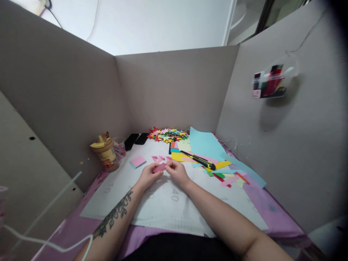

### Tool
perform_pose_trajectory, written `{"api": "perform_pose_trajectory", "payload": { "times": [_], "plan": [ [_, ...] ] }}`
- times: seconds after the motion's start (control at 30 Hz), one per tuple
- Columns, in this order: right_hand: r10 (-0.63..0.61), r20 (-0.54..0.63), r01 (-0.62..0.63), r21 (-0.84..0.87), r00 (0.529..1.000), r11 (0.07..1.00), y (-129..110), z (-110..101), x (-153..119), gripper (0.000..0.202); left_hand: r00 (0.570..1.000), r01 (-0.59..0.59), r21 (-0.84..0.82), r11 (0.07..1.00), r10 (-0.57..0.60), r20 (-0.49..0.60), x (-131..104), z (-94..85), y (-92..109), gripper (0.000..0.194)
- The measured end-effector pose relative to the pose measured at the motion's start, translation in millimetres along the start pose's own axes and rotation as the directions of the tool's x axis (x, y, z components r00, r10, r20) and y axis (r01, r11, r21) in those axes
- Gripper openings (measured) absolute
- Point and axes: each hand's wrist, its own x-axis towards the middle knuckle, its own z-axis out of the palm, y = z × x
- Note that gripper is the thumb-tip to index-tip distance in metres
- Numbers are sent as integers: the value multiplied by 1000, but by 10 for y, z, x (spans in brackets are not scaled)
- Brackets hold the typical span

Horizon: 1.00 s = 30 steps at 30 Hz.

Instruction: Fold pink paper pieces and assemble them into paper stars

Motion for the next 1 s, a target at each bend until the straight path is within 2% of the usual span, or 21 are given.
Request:
{"api": "perform_pose_trajectory", "payload": {
  "times": [0.47,1.0],
  "plan": [
    [86,-65,-81,82,994,993,44,40,8,13,999,-30,70,997,29,13,-3,7,-10,26],
    [75,-59,-68,107,995,992,36,50,4,14,999,-33,65,997,32,14,1,16,-68,27]
  ]
}}
